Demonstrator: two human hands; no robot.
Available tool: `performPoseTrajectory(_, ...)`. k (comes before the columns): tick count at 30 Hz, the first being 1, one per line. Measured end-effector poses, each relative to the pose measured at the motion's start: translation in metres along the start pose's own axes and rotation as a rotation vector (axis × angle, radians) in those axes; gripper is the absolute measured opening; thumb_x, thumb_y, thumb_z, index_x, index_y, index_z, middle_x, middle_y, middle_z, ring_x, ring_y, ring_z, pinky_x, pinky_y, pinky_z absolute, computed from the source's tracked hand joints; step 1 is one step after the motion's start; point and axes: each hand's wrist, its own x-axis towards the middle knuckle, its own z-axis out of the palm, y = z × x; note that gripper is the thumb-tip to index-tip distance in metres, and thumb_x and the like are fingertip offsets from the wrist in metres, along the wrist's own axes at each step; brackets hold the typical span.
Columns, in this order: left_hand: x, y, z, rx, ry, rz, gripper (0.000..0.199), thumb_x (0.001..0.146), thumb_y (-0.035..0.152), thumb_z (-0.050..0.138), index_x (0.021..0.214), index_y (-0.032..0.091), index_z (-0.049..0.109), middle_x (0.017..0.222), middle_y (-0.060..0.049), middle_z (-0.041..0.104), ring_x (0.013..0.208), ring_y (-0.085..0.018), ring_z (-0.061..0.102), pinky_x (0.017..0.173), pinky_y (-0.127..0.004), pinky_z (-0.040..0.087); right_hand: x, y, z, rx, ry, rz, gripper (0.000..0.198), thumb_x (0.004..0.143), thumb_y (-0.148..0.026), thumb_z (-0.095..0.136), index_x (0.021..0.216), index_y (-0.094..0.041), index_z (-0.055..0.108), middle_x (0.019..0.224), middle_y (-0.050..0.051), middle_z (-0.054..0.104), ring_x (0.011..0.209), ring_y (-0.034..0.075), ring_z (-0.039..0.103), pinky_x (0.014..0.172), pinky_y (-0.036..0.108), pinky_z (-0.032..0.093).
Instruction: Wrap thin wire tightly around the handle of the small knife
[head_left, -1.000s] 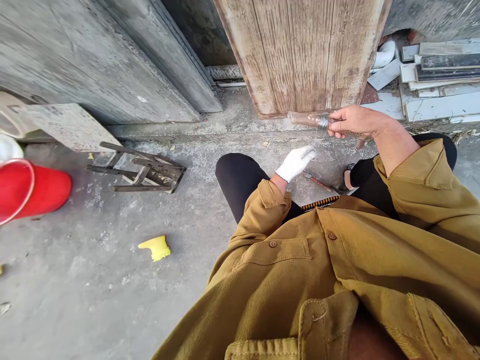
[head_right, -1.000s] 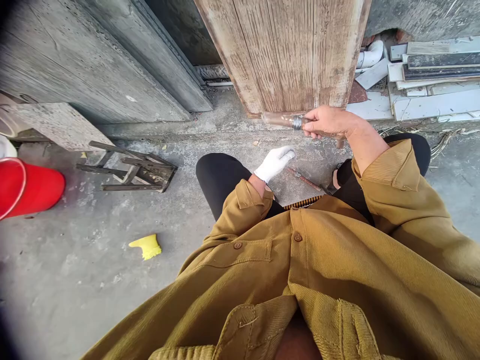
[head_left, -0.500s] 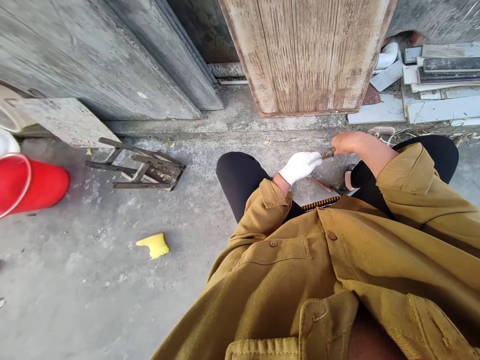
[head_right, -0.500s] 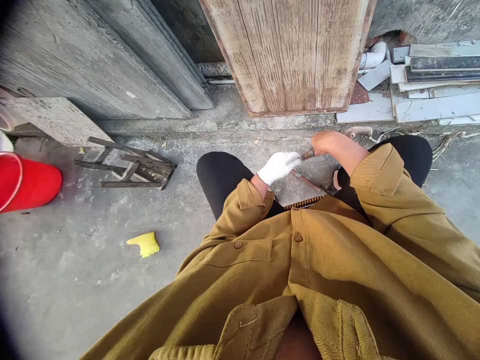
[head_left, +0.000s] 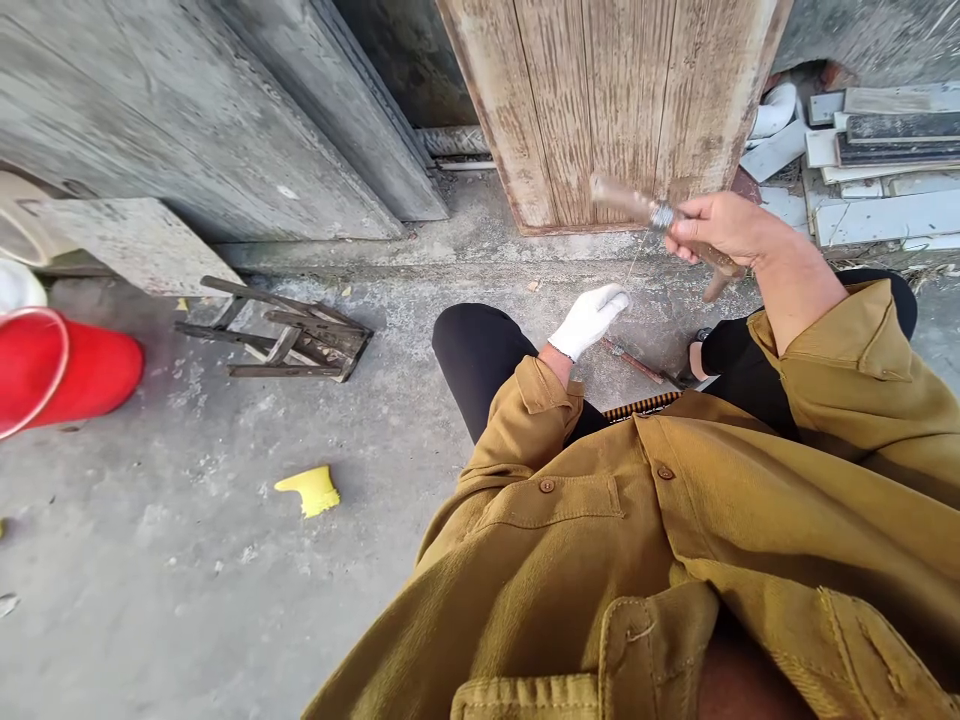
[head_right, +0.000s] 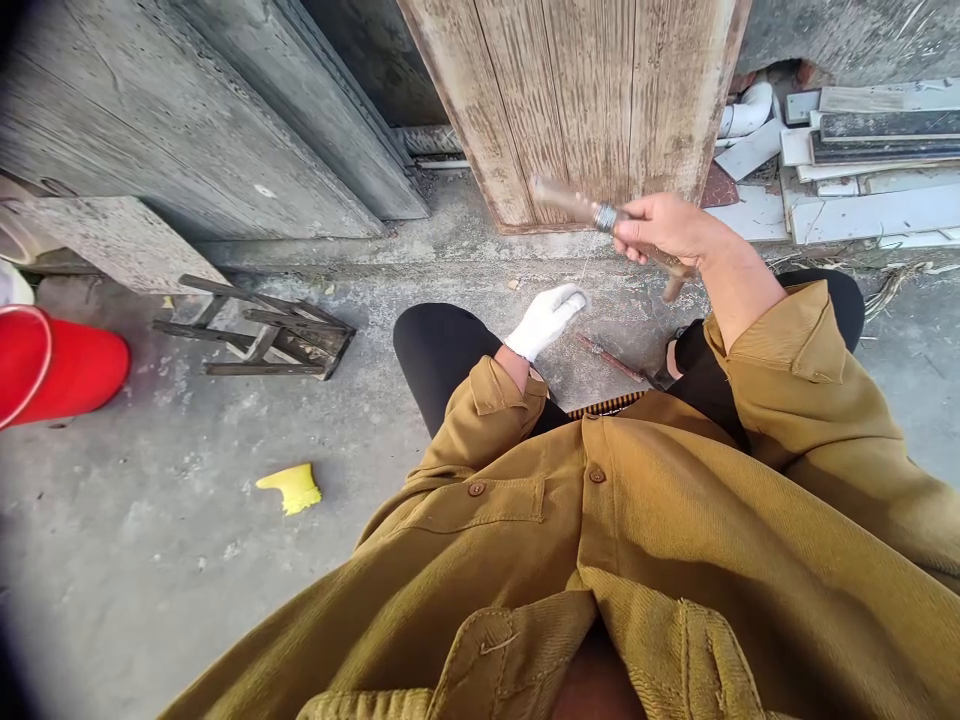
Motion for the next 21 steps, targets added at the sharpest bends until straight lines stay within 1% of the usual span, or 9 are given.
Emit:
performPoseTrajectory(1,-0.001,0.002,0.002,0.031,-0.048,0.020,0.026,0.110,0.036,0.058,0.095,0.023,0.075,0.097,-0.007,0.081,0.107,-0.025,0.074,0.099,-0.038,0.057,0.003,0.002,0.001,0.010,0.105,-0.007,0.032,0.104,-0.046,0.070,0.089,-0.019,0.063,0.088,0.006,0.067,0.072,0.012,0.055,0.070,0.028,0.049)
performPoseTrajectory(3,-0.002,0.006,0.005,0.088,-0.129,0.054,0.027,0.110,0.033,0.057,0.093,0.023,0.075,0.096,-0.008,0.081,0.104,-0.024,0.075,0.096,-0.036,0.057,0.012,0.010,0.004,-0.138,0.245,0.030,0.035,0.107,-0.051,0.064,0.095,-0.018,0.066,0.090,0.009,0.069,0.077,0.017,0.061,0.072,0.032,0.052)
performPoseTrajectory(6,-0.004,0.009,0.011,0.179,-0.228,0.098,0.027,0.109,0.031,0.056,0.095,0.022,0.077,0.096,-0.008,0.082,0.100,-0.024,0.075,0.093,-0.034,0.056,0.026,0.023,0.010,-0.566,0.282,0.153,0.034,0.106,-0.049,0.064,0.109,-0.016,0.074,0.099,0.014,0.073,0.095,0.028,0.070,0.082,0.039,0.055)
performPoseTrajectory(8,-0.005,0.009,0.012,0.222,-0.263,0.119,0.026,0.108,0.030,0.056,0.099,0.020,0.078,0.099,-0.008,0.082,0.099,-0.024,0.075,0.093,-0.033,0.055,0.034,0.030,0.014,-0.849,0.229,0.216,0.029,0.102,-0.041,0.069,0.113,-0.015,0.077,0.106,0.017,0.075,0.109,0.034,0.070,0.091,0.042,0.054)
performPoseTrajectory(11,-0.005,0.007,0.009,0.262,-0.266,0.123,0.028,0.109,0.030,0.054,0.104,0.018,0.079,0.104,-0.009,0.081,0.099,-0.024,0.075,0.095,-0.034,0.054,0.038,0.036,0.024,-1.069,0.013,0.324,0.017,0.094,-0.030,0.077,0.101,-0.015,0.081,0.100,0.017,0.076,0.110,0.036,0.070,0.094,0.044,0.052)
performPoseTrajectory(13,-0.005,0.005,0.005,0.284,-0.237,0.108,0.031,0.110,0.032,0.052,0.105,0.018,0.079,0.107,-0.010,0.081,0.102,-0.025,0.074,0.097,-0.036,0.053,0.036,0.036,0.031,-1.106,-0.184,0.404,0.009,0.087,-0.025,0.083,0.085,-0.017,0.080,0.084,0.013,0.073,0.098,0.033,0.072,0.089,0.044,0.051)
performPoseTrajectory(15,-0.004,0.004,0.000,0.294,-0.188,0.088,0.033,0.111,0.034,0.050,0.106,0.018,0.079,0.110,-0.011,0.081,0.105,-0.026,0.073,0.099,-0.037,0.052,0.032,0.036,0.038,-1.111,-0.384,0.445,0.012,0.085,-0.023,0.083,0.076,-0.019,0.076,0.070,0.006,0.068,0.083,0.028,0.070,0.083,0.041,0.050)
performPoseTrajectory(18,-0.002,0.001,-0.007,0.286,-0.102,0.062,0.031,0.110,0.033,0.050,0.108,0.017,0.077,0.111,-0.011,0.081,0.107,-0.026,0.073,0.099,-0.038,0.052,0.026,0.034,0.045,-1.038,-0.658,0.400,0.010,0.089,-0.027,0.079,0.083,-0.020,0.078,0.063,-0.001,0.063,0.070,0.020,0.065,0.077,0.034,0.048)
performPoseTrajectory(21,0.002,-0.003,-0.010,0.276,-0.034,0.037,0.030,0.110,0.034,0.051,0.107,0.018,0.076,0.102,-0.010,0.079,0.105,-0.026,0.073,0.096,-0.040,0.053,0.019,0.023,0.043,-0.882,-0.860,0.276,0.016,0.088,-0.035,0.079,0.089,-0.019,0.080,0.069,-0.001,0.067,0.072,0.017,0.064,0.076,0.031,0.048)
